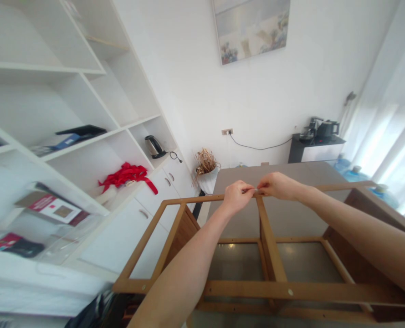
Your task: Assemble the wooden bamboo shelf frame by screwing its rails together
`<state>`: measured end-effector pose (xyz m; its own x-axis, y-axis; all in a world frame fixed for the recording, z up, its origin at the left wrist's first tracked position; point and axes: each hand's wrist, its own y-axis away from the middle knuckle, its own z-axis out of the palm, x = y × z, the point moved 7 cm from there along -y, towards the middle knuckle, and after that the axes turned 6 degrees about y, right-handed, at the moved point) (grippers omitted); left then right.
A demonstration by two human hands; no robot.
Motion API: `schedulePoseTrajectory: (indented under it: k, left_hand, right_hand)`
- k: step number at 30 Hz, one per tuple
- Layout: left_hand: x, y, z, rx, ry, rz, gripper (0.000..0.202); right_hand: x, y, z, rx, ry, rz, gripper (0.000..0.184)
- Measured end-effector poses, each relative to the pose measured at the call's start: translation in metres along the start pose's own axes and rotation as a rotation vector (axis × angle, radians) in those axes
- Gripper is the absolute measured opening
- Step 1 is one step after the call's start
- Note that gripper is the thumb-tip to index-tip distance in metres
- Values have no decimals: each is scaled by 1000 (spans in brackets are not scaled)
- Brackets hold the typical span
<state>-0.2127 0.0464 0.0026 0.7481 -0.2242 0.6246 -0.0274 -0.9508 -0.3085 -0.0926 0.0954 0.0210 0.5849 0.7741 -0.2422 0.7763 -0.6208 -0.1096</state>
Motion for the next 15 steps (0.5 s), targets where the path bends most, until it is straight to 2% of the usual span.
schedulePoseTrajectory:
  k: [10, 15]
  left_hand:
    - [-5, -1, 1, -7, 58, -19, 18]
    - [-8, -6, -1, -67, 128, -32, 18]
  right_hand:
    - [0, 5, 0, 28, 32, -5, 29]
    - [-7, 7, -1, 56, 113, -21, 26]
